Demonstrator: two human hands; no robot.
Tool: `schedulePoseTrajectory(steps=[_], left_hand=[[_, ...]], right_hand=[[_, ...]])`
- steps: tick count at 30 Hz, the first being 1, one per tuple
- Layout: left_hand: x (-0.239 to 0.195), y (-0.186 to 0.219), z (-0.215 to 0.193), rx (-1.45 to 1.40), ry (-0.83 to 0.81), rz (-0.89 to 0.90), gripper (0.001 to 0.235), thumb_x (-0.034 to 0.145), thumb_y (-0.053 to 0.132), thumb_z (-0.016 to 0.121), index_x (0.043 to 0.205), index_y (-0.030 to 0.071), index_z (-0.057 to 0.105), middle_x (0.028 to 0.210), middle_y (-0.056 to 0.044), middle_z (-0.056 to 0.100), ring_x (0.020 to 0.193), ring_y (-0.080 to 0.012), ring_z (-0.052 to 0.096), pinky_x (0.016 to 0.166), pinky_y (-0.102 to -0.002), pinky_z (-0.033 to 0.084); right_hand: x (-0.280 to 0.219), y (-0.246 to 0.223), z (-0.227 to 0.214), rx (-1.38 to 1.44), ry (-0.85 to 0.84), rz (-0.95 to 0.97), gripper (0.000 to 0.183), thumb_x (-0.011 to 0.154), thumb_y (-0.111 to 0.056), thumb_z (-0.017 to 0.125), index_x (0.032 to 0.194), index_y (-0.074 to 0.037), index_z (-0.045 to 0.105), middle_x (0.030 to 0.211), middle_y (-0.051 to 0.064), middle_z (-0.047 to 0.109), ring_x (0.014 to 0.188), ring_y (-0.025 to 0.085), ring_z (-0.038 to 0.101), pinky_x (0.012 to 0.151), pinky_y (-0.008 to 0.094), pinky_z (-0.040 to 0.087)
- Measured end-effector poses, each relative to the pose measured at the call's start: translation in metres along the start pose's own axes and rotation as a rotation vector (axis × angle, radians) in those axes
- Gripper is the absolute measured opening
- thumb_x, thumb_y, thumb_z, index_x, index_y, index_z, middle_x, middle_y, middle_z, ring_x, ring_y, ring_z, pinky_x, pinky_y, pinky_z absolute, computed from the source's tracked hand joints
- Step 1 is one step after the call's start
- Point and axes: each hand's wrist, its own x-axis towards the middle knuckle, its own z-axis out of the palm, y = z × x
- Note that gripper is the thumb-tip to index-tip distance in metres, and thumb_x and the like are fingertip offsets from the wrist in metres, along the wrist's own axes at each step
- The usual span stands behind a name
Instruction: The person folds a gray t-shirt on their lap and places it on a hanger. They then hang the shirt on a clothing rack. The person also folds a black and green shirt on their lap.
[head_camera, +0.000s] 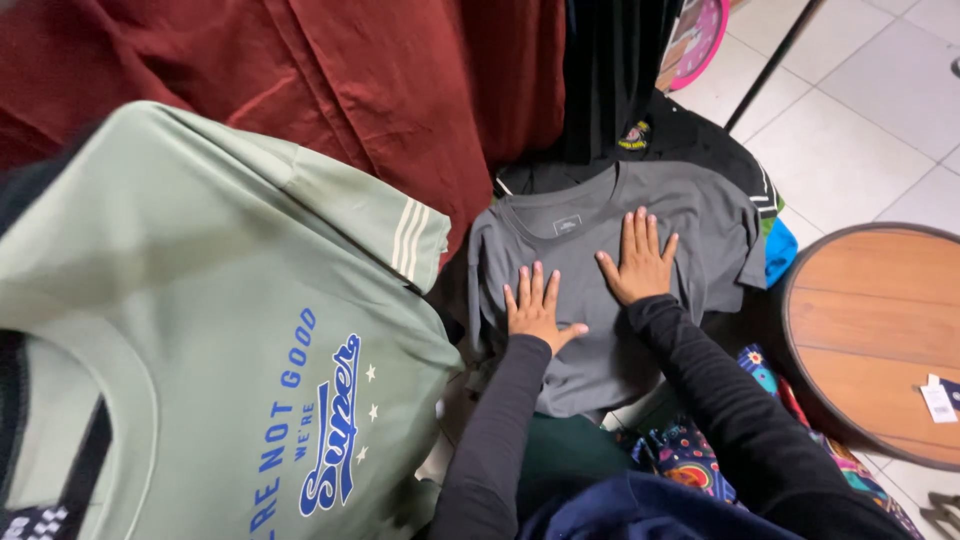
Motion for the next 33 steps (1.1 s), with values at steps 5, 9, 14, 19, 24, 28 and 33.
schedulePoseTrajectory(steps=[5, 9, 14, 19, 24, 28, 33], left_hand=[[-0.022, -0.005, 0.024, 0.042, 0.032, 0.016, 0.119, 0.077, 0.083, 0.051, 0.165, 0.021, 0.002, 0.173, -0.016, -0.009, 0.159, -0.0368, -0.011, 0.123, -0.069, 0.000], [-0.044, -0.005, 0.041, 0.029, 0.046, 0.042, 0.112, 0.082, 0.073, 0.057, 0.165, 0.019, 0.003, 0.173, -0.017, -0.006, 0.159, -0.0373, -0.009, 0.123, -0.068, 0.000], [-0.048, -0.007, 0.025, -0.111, 0.228, 0.086, 0.101, 0.084, 0.062, 0.064, 0.163, 0.016, 0.020, 0.171, -0.021, 0.009, 0.158, -0.0405, 0.005, 0.122, -0.068, 0.004], [-0.010, -0.003, 0.002, -0.218, 0.403, 0.025, 0.097, 0.087, 0.049, 0.070, 0.162, 0.008, 0.025, 0.169, -0.028, 0.010, 0.156, -0.0464, 0.010, 0.122, -0.067, 0.012], [0.021, -0.023, 0.017, -0.126, 0.141, -0.034, 0.099, 0.086, 0.056, 0.058, 0.166, 0.023, 0.010, 0.174, -0.016, 0.000, 0.160, -0.0369, -0.001, 0.122, -0.069, 0.011], [0.019, -0.026, 0.009, -0.038, 0.080, -0.043, 0.104, 0.084, 0.065, 0.058, 0.166, 0.027, 0.006, 0.174, -0.014, -0.003, 0.161, -0.0347, -0.002, 0.123, -0.067, 0.012], [0.014, -0.036, -0.035, -0.072, 0.127, -0.090, 0.156, 0.048, 0.086, 0.073, 0.166, 0.016, 0.001, 0.169, -0.031, 0.000, 0.157, -0.0468, 0.008, 0.122, -0.066, 0.020]], right_hand=[[-0.026, 0.000, -0.004, 0.016, 0.003, -0.016, 0.090, 0.097, -0.068, 0.041, 0.166, -0.013, 0.022, 0.173, 0.013, 0.019, 0.159, 0.032, 0.017, 0.121, 0.071, 0.005], [-0.051, 0.001, -0.001, 0.026, 0.006, -0.008, 0.090, 0.097, -0.068, 0.042, 0.167, -0.014, 0.022, 0.173, 0.014, 0.018, 0.158, 0.033, 0.016, 0.120, 0.072, 0.005], [-0.052, 0.000, -0.001, -0.012, -0.033, 0.033, 0.089, 0.095, -0.068, 0.043, 0.166, -0.016, 0.025, 0.173, 0.013, 0.019, 0.159, 0.033, 0.016, 0.117, 0.077, 0.004], [-0.049, -0.052, -0.018, -0.132, 0.044, -0.035, 0.084, 0.091, -0.061, 0.055, 0.161, -0.016, 0.039, 0.171, 0.019, 0.029, 0.157, 0.041, 0.023, 0.114, 0.081, 0.011], [-0.054, -0.071, 0.016, -0.071, 0.089, -0.292, 0.078, 0.097, -0.060, 0.044, 0.162, -0.019, 0.034, 0.171, 0.010, 0.028, 0.158, 0.031, 0.021, 0.119, 0.074, 0.007], [-0.049, -0.062, 0.011, -0.060, 0.083, -0.324, 0.082, 0.097, -0.063, 0.042, 0.164, -0.017, 0.031, 0.171, 0.011, 0.026, 0.158, 0.033, 0.021, 0.118, 0.075, 0.003], [-0.022, -0.031, -0.009, -0.076, 0.086, -0.235, 0.105, 0.089, -0.083, 0.037, 0.163, -0.009, 0.031, 0.172, 0.022, 0.020, 0.159, 0.039, 0.014, 0.117, 0.077, 0.002]])
